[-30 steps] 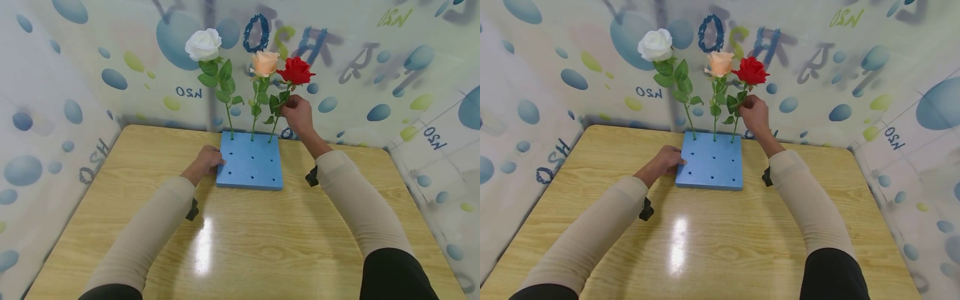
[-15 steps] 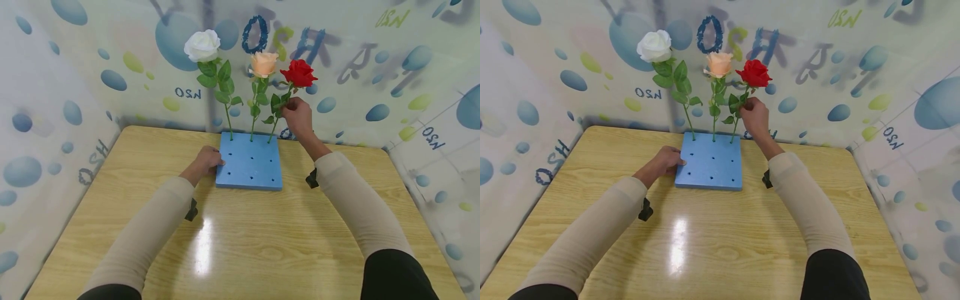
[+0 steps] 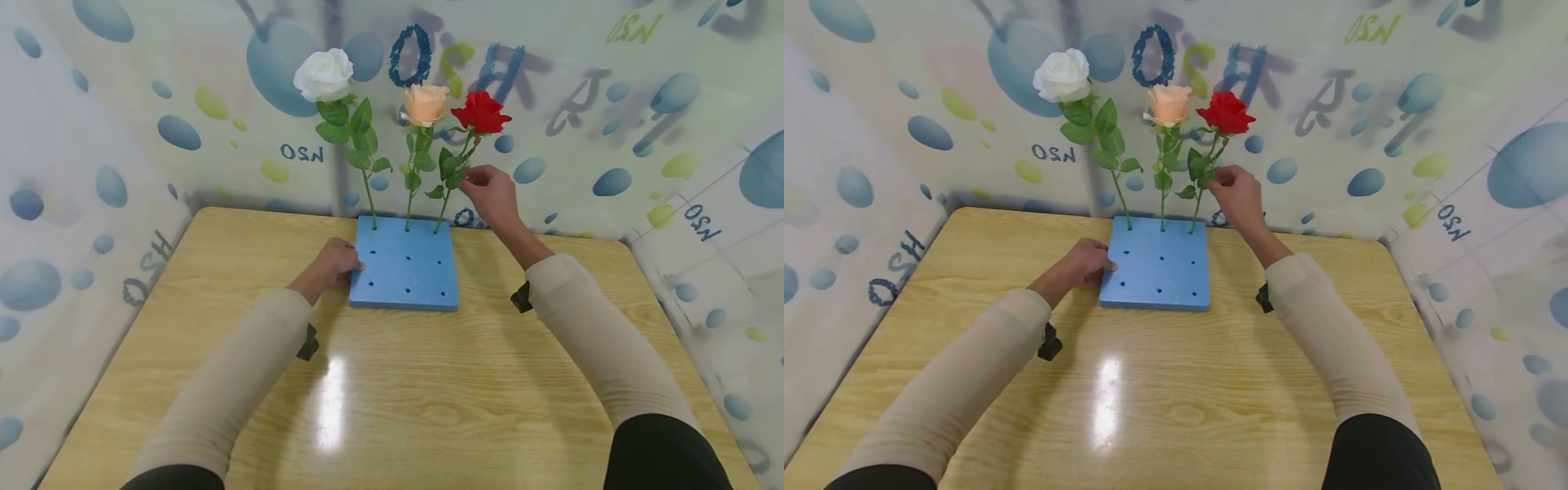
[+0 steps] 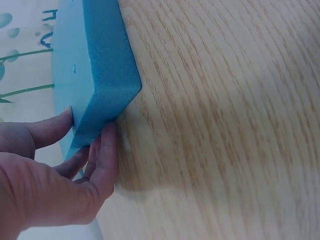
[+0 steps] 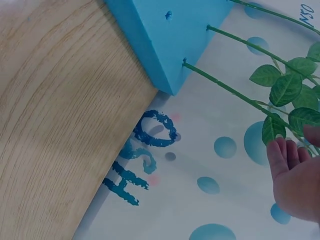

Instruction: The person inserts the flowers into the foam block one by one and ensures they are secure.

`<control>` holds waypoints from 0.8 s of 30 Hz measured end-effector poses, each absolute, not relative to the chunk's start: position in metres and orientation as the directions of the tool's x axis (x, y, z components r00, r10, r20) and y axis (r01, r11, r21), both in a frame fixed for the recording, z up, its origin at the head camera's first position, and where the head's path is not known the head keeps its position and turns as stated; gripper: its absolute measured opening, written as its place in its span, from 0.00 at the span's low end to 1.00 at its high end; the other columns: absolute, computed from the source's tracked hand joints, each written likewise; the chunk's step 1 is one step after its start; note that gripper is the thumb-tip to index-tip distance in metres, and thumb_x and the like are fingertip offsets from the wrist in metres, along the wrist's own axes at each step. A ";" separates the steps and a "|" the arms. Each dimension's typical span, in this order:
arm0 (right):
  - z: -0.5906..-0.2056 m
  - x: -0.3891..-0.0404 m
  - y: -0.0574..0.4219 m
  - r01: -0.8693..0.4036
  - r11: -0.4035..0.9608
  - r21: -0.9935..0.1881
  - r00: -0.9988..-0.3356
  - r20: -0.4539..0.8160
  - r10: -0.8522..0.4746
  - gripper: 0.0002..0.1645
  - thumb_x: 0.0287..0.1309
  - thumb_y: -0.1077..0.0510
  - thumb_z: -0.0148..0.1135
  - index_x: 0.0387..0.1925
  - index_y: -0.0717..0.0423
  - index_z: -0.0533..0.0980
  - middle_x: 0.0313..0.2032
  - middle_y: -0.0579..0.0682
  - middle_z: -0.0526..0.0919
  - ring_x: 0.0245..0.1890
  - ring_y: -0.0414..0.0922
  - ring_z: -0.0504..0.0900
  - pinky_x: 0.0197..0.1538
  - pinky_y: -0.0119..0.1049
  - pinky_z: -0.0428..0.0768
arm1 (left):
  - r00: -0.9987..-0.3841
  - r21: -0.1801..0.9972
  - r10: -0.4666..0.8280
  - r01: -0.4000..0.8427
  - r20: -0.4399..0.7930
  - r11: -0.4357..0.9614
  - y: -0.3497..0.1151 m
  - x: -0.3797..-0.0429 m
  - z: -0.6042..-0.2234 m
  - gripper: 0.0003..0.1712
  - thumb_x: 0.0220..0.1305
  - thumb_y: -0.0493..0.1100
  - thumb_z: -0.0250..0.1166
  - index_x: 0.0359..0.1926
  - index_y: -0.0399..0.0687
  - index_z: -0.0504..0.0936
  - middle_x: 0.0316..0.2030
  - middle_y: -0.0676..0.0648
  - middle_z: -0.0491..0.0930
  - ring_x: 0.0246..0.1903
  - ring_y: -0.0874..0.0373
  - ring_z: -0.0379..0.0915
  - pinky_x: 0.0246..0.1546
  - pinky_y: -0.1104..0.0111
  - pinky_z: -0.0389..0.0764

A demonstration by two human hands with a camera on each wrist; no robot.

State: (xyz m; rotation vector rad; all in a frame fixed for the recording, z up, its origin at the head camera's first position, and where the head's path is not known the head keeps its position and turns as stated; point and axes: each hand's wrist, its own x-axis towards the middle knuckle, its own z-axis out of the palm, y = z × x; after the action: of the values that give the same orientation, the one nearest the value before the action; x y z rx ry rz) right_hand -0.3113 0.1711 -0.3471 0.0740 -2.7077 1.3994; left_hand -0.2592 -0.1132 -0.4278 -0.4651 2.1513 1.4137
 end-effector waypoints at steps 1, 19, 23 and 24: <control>-0.347 -0.310 0.172 -0.086 0.578 -0.811 -0.995 0.104 -0.003 0.22 0.66 0.53 0.59 0.56 0.60 0.75 0.49 0.56 0.80 0.48 0.48 0.77 0.48 0.37 0.77 | -0.808 0.742 0.003 -0.539 -0.589 0.400 -0.114 -0.259 -0.428 0.34 0.65 0.32 0.60 0.71 0.38 0.60 0.67 0.38 0.65 0.64 0.45 0.65 0.58 0.55 0.76; -0.339 -0.270 0.198 -0.075 0.621 -0.780 -0.997 0.051 -0.057 0.33 0.65 0.40 0.56 0.62 0.57 0.72 0.56 0.56 0.78 0.57 0.51 0.74 0.59 0.50 0.75 | -0.889 0.752 0.121 -0.294 -0.442 0.590 -0.128 -0.246 -0.436 0.35 0.65 0.38 0.60 0.69 0.29 0.59 0.68 0.32 0.62 0.65 0.40 0.63 0.62 0.53 0.72; -0.341 -0.259 0.199 -0.067 0.641 -0.765 -0.994 -0.006 -0.111 0.36 0.65 0.37 0.55 0.65 0.56 0.69 0.60 0.56 0.75 0.61 0.52 0.72 0.62 0.52 0.72 | -0.921 0.698 0.106 -0.206 -0.375 0.685 -0.132 -0.234 -0.432 0.36 0.66 0.43 0.58 0.69 0.30 0.60 0.68 0.31 0.61 0.67 0.37 0.58 0.66 0.50 0.65; -0.342 -0.257 0.200 -0.067 0.651 -0.756 -0.992 -0.019 -0.125 0.37 0.65 0.37 0.54 0.66 0.56 0.68 0.61 0.56 0.75 0.62 0.52 0.71 0.62 0.53 0.72 | -0.925 0.688 0.101 -0.196 -0.366 0.699 -0.133 -0.231 -0.431 0.36 0.67 0.45 0.58 0.70 0.31 0.59 0.68 0.32 0.61 0.66 0.37 0.59 0.66 0.49 0.65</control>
State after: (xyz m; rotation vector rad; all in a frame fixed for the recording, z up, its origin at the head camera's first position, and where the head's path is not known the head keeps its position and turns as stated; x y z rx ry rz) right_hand -0.2566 0.1997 -0.3423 0.1701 -2.9167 1.3321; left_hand -0.2311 -0.1332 -0.4314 -0.0742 2.5309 1.0874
